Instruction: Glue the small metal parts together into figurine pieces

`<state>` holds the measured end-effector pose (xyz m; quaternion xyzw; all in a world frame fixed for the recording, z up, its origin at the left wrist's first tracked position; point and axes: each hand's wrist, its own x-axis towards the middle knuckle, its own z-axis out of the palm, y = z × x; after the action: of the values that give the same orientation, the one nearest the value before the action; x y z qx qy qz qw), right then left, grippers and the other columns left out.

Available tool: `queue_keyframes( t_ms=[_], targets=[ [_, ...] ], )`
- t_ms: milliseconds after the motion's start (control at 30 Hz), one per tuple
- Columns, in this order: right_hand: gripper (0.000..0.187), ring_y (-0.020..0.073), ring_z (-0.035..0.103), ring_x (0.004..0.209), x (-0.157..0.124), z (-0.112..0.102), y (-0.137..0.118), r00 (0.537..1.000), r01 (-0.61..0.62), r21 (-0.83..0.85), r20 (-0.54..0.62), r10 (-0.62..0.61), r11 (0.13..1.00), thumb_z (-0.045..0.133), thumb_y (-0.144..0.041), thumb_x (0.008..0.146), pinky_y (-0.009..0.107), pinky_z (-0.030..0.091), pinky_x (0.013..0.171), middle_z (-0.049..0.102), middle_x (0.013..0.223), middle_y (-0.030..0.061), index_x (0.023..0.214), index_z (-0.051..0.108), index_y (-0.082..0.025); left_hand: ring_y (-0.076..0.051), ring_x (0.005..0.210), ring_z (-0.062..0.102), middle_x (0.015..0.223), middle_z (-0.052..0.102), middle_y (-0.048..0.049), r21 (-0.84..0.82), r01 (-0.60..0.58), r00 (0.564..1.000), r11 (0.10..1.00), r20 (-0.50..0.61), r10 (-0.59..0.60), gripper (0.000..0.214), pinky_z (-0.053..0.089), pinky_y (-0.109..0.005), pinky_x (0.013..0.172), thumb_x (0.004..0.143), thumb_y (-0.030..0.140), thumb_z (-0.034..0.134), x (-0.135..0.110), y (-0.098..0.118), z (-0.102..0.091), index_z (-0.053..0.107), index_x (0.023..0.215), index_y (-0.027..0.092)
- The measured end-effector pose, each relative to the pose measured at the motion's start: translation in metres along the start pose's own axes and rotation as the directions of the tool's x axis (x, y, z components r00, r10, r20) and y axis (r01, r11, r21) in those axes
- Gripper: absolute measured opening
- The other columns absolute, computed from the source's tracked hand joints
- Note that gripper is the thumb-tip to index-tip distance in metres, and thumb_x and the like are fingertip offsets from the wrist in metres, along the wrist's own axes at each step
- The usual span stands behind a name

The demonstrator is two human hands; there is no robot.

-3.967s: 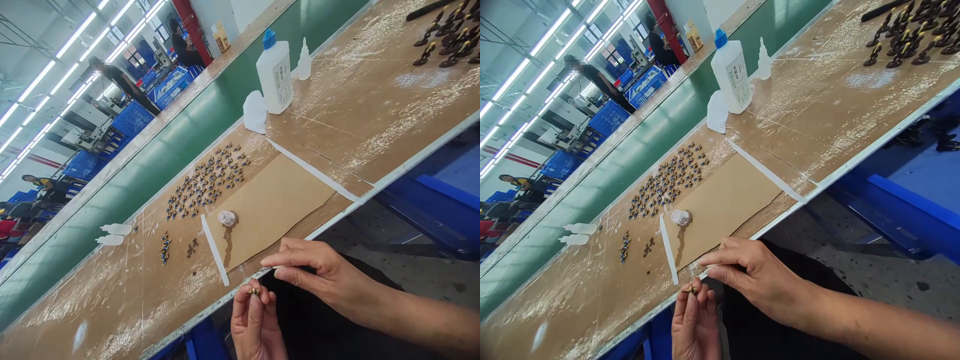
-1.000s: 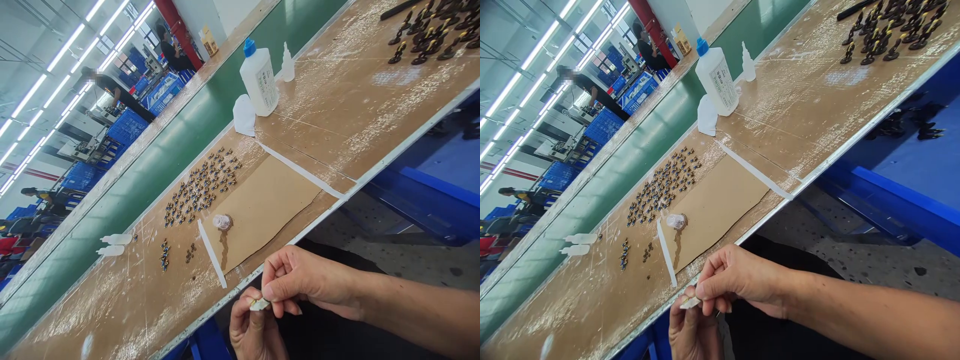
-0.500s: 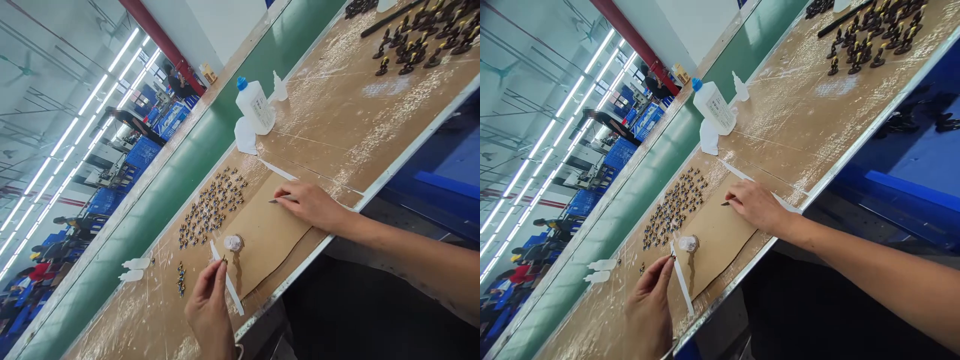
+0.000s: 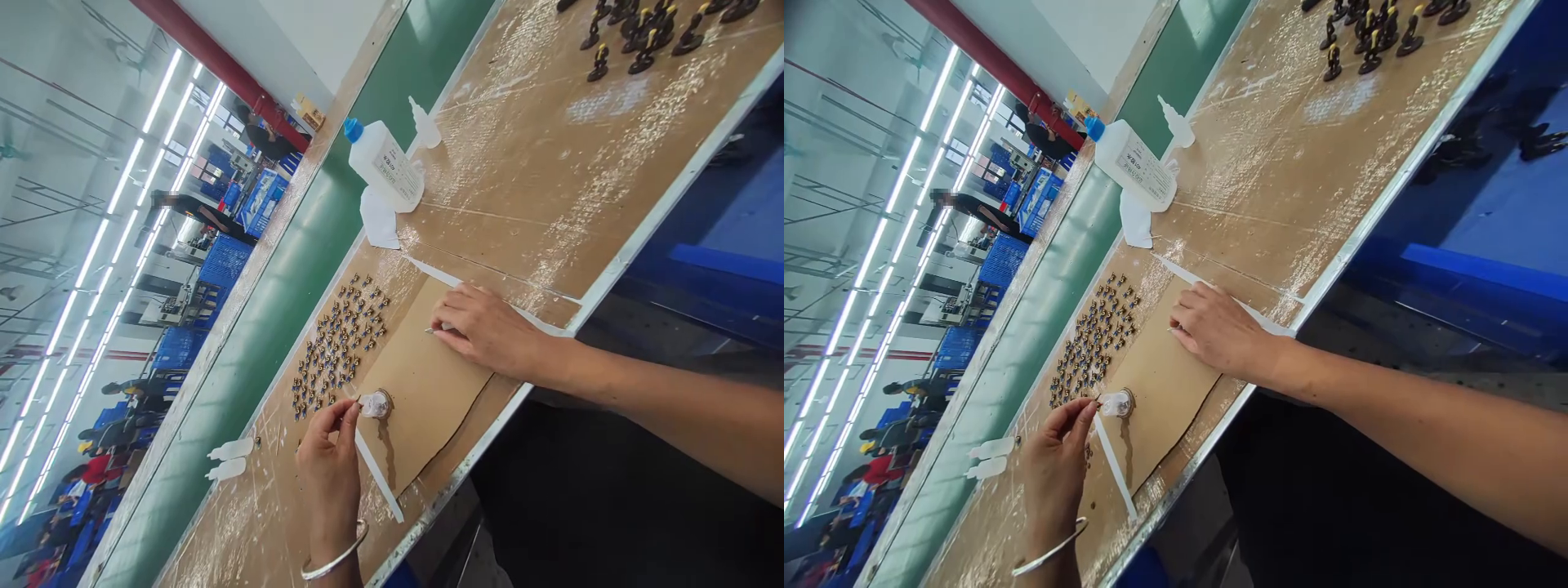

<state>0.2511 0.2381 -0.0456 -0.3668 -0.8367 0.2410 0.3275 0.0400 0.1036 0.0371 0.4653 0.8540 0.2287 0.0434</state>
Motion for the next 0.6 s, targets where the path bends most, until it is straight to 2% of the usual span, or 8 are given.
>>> queue_keyframes(
  t_ms=[367, 600],
  targets=[
    [0.014, 0.0207, 0.049, 0.091, 0.0, -0.002, -0.001, 1.0, 0.005, -0.044, 0.007, -0.005, 0.999, 0.052, -0.021, 0.087, 0.032, 0.035, 0.082, 0.061, 0.091, 0.0092, 0.085, 0.064, -0.014, -0.021, 0.071, 0.063, 0.078, 0.071, -0.0051, 0.069, 0.017, 0.999, 0.998, 0.028, -0.019, 0.039, 0.045, -0.033, 0.07, 0.065, 0.055, 0.062, 0.006, 0.01, 0.0, 0.071, 0.078, 0.02],
    [0.015, 0.0213, 0.05, 0.092, 0.001, -0.002, -0.002, 1.0, 0.001, -0.06, 0.027, 0.001, 0.998, 0.052, -0.021, 0.087, 0.033, 0.036, 0.082, 0.061, 0.092, 0.0102, 0.086, 0.064, -0.014, -0.019, 0.064, 0.061, 0.072, 0.07, -0.0034, 0.141, -0.008, 1.0, 0.99, 0.017, 0.005, 0.035, 0.044, -0.03, 0.064, 0.066, 0.053, 0.061, 0.007, 0.017, 0.001, 0.071, 0.074, 0.021]
  ],
)
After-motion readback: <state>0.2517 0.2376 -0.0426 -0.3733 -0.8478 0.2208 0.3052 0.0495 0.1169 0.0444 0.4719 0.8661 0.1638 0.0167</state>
